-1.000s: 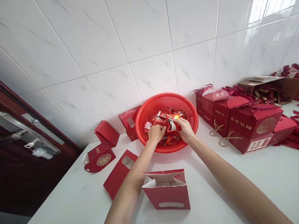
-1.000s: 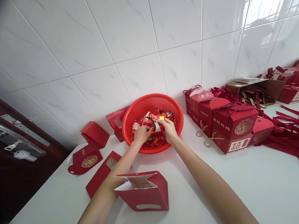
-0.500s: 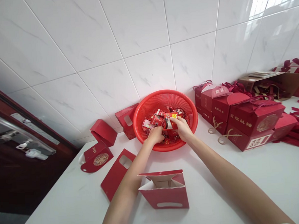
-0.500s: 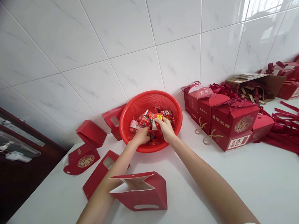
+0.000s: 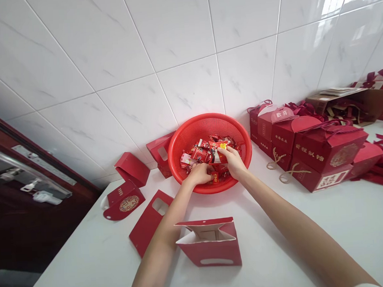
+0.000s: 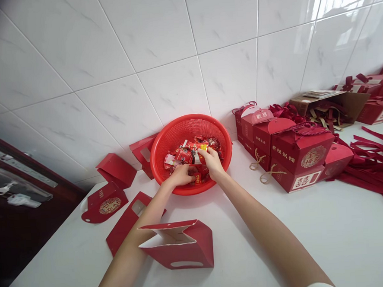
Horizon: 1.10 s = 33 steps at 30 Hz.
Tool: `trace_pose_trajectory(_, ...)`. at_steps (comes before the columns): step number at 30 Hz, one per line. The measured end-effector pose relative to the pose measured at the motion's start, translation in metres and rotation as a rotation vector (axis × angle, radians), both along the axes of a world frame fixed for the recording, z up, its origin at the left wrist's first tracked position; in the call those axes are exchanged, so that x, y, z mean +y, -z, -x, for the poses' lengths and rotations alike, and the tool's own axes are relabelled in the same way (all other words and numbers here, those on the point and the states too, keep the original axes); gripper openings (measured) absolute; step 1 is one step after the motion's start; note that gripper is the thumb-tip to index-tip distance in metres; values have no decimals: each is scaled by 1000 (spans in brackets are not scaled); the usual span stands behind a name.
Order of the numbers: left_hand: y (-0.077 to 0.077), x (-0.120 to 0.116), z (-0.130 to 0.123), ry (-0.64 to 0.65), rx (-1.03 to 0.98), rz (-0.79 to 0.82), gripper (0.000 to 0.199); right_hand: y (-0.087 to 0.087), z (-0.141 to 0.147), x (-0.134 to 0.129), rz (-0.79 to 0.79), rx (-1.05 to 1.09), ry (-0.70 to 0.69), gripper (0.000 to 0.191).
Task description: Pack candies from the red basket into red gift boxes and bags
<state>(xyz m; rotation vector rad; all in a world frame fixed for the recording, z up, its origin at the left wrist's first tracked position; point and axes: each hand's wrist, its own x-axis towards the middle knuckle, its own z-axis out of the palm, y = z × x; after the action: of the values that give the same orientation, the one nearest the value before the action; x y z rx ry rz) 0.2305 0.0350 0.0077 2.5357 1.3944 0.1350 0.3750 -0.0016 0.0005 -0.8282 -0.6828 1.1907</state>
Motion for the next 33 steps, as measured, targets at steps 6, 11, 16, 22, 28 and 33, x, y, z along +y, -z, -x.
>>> trace_pose_trajectory(6,9,-3,3,-20,-321,25,31,1,-2,0,-10,19,11,27)
trace_pose_trajectory(11,13,-1,3,-99,-701,2,32,0,-8,0,-24,68,52,28)
trace_pose_trajectory(16,7,-5,4,-219,-722,-269,37,-1,-8,-1,-18,120,76,27)
trace_pose_trajectory(22,4,-16,3,172,-314,78,29,-3,-4,-5,-32,97,87,31)
trace_pose_trajectory(28,3,-15,-2,260,-106,149,46,-2,-10,-3,8,121,120,29)
trace_pose_trajectory(33,4,-16,-2,245,-91,133,40,-3,-11,-3,33,110,105,33)
